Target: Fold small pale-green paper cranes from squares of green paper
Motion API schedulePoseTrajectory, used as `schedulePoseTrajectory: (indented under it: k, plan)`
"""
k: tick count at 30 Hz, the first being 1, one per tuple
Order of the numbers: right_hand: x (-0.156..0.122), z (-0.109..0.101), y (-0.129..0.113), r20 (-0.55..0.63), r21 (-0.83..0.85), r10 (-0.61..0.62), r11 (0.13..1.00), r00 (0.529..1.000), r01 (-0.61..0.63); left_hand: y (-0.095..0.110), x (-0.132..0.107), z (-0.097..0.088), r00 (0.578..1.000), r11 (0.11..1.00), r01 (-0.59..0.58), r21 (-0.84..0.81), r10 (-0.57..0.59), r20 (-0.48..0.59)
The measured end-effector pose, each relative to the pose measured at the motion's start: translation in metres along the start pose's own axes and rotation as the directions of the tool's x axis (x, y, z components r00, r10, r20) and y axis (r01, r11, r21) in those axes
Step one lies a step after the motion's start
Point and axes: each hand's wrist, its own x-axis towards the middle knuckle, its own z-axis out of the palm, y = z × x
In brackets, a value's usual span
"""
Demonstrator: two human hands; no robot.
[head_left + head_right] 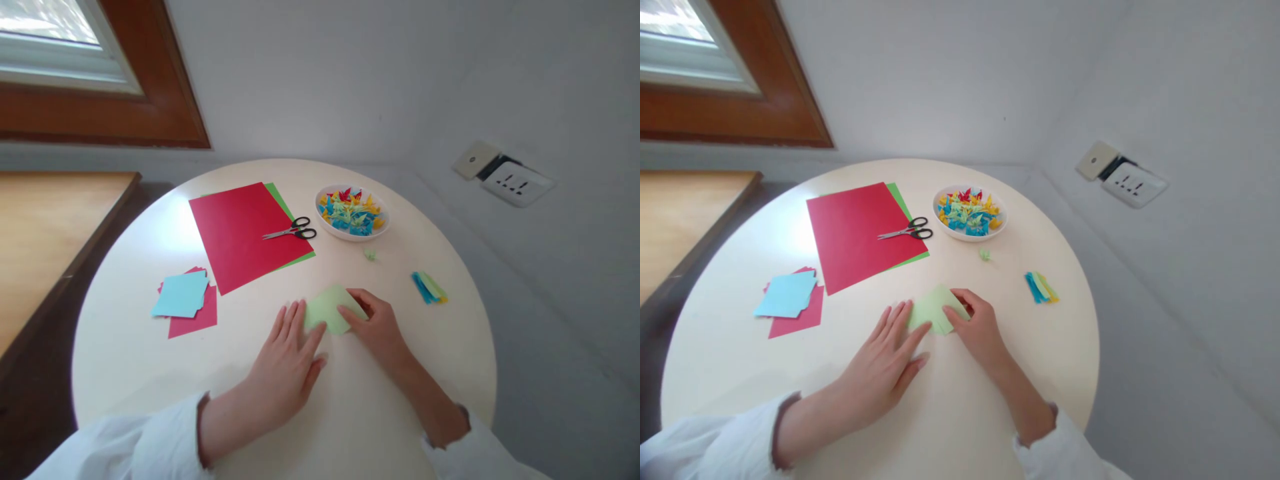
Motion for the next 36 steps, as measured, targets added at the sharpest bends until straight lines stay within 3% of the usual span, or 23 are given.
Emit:
schedulePoseTrajectory:
  k: [5, 8, 10, 13, 15, 18, 24, 28, 32, 36]
  plan:
    - [-0.003, 0.000, -0.006, -0.030, -0.008, -0.052, 0.999, 0.998, 0.052, -0.002, 0.004, -0.006, 0.995, 1.000, 0.007, -0.009, -0.008, -0.096]
    - [-0.005, 0.002, -0.008, -0.125, -0.085, -0.237, 0.970, 0.963, 0.228, -0.008, 0.009, -0.010, 0.970, 0.997, 0.058, -0.051, -0.069, -0.234]
    - [-0.006, 0.002, -0.008, -0.174, -0.167, -0.423, 0.903, 0.889, 0.397, -0.014, 0.012, -0.011, 0.938, 0.990, 0.078, -0.115, -0.112, -0.328]
    - [-0.006, 0.002, -0.008, -0.185, -0.279, -0.666, 0.741, 0.723, 0.611, -0.025, 0.015, -0.010, 0.888, 0.983, 0.061, -0.175, -0.133, -0.440]
    - [-0.005, 0.002, -0.008, -0.146, -0.334, -0.746, 0.655, 0.649, 0.678, -0.031, 0.017, -0.009, 0.868, 0.984, 0.051, -0.173, -0.129, -0.479]
    - [-0.004, 0.003, -0.007, -0.055, -0.382, -0.806, 0.563, 0.590, 0.733, -0.038, 0.020, -0.005, 0.877, 0.989, -0.010, -0.148, -0.062, -0.477]
    - [-0.001, 0.006, -0.002, 0.120, -0.421, -0.778, 0.522, 0.616, 0.742, -0.044, 0.023, 0.004, 0.949, 0.991, -0.078, -0.105, 0.041, -0.312]
    - [-0.001, 0.008, 0.000, 0.237, -0.422, -0.742, 0.503, 0.627, 0.754, -0.043, 0.023, 0.004, 0.975, 0.994, -0.074, -0.086, 0.054, -0.215]
    - [-0.002, 0.010, 0.001, 0.282, -0.405, -0.715, 0.516, 0.639, 0.755, -0.042, 0.023, 0.002, 0.991, 0.995, -0.059, -0.083, 0.048, -0.128]
    - [0.000, 0.009, 0.003, 0.268, -0.355, -0.615, 0.652, 0.741, 0.670, -0.042, 0.021, 0.002, 0.992, 0.991, -0.018, -0.133, 0.001, -0.127]
